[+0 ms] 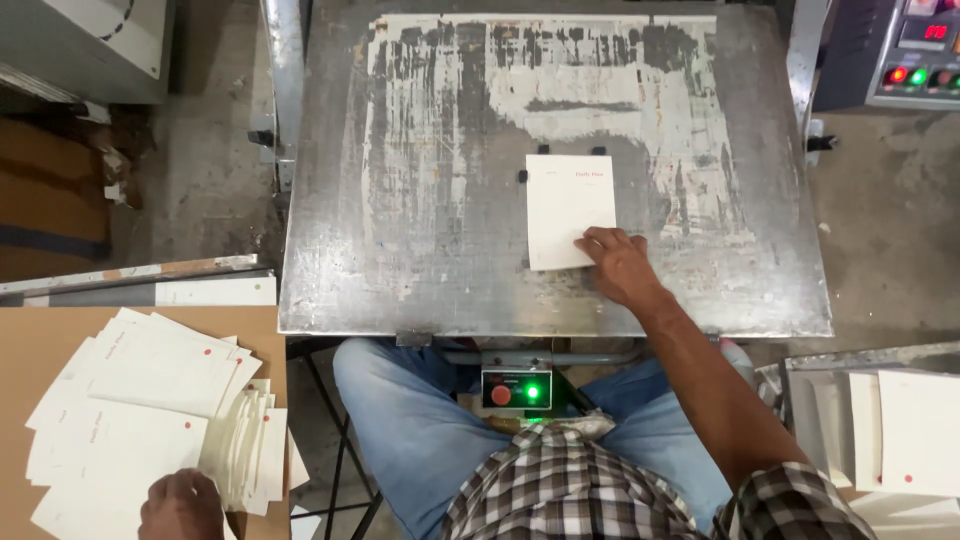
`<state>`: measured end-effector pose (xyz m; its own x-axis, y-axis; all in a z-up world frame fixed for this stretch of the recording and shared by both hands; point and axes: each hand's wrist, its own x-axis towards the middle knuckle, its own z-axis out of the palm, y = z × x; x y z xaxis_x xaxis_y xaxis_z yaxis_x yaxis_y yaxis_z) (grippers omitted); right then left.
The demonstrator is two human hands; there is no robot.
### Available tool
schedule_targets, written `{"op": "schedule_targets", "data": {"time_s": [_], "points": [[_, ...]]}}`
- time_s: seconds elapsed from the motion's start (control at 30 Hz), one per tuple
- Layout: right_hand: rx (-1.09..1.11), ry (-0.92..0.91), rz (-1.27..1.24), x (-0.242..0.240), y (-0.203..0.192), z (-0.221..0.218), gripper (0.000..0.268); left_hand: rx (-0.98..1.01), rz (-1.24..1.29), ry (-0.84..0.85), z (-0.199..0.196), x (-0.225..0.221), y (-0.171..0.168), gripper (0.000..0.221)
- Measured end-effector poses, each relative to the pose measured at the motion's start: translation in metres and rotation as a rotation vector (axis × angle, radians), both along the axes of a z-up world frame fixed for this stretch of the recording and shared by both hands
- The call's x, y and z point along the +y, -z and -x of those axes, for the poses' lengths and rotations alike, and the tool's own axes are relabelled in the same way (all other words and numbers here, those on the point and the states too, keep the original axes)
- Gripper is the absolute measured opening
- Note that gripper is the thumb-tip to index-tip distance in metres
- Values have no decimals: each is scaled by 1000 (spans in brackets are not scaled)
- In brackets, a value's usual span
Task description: Operating a manual printing or embossing machine to process stacks of paper.
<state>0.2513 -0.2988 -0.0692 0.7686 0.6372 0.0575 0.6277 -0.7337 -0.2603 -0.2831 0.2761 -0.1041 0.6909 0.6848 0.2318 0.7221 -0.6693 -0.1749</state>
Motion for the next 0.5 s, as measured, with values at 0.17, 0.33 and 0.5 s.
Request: {"op": "schedule_targets", "data": {"time_s": [0.17, 0.33, 0.5], "points": [[197, 13, 142, 17, -31, -15, 75, -89, 31, 50, 13, 15, 38, 15], [197, 159, 129, 27, -22, -29, 87, -286, 255, 71, 32, 41, 86, 10], [208, 203, 84, 43, -73, -117, 84, -431, 115, 229, -15, 25, 78, 21]]}}
